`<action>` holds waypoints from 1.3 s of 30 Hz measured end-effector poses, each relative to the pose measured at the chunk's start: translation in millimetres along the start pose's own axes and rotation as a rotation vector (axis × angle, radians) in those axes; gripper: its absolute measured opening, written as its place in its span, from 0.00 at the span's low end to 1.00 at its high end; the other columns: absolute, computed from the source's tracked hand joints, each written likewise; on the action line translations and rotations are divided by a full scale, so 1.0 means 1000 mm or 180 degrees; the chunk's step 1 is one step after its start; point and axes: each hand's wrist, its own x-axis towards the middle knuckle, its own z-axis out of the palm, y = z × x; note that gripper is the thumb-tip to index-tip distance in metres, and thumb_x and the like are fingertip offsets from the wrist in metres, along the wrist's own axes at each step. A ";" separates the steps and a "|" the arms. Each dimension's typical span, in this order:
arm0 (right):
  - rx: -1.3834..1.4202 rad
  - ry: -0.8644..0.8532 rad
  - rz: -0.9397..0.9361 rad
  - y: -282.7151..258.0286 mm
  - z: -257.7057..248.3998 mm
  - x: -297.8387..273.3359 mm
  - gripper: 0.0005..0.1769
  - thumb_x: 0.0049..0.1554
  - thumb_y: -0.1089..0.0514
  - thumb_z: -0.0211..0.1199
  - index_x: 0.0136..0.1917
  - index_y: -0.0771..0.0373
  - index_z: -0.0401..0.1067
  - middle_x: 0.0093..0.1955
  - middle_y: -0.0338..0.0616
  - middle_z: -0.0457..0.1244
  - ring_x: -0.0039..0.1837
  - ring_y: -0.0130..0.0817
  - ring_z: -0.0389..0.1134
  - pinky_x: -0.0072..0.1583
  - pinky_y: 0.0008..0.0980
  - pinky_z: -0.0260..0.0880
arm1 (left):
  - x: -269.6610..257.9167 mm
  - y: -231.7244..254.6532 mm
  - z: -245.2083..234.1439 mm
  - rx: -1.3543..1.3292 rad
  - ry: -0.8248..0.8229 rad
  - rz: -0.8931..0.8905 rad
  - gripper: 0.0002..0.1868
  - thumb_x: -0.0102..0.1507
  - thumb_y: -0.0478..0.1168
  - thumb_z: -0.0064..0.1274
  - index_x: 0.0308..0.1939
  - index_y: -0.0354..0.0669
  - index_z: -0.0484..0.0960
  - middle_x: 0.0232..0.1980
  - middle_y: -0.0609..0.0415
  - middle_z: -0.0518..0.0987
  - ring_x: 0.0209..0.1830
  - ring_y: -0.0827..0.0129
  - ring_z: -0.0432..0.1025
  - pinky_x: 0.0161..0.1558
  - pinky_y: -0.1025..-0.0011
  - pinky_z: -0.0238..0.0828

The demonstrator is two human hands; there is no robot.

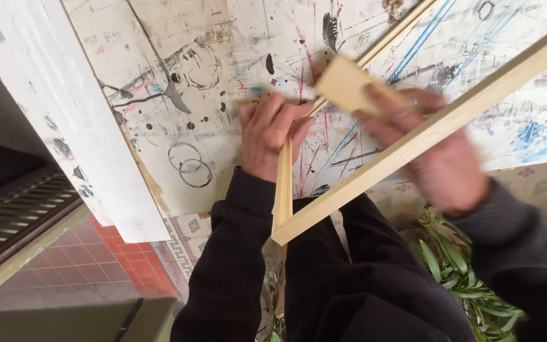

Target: Sanding the surfaces and edges of a wooden picture frame using a sanding block.

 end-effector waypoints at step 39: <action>0.5773 0.0302 0.2361 0.031 0.001 -0.005 0.16 0.62 0.61 0.66 0.63 0.56 0.68 0.68 0.44 0.68 0.66 0.32 0.72 0.64 0.33 0.79 | 0.001 -0.011 -0.011 0.0262 -0.0229 -0.0050 0.14 0.61 0.37 0.70 0.48 0.48 0.83 0.37 0.61 0.72 0.40 0.66 0.69 0.49 0.64 0.57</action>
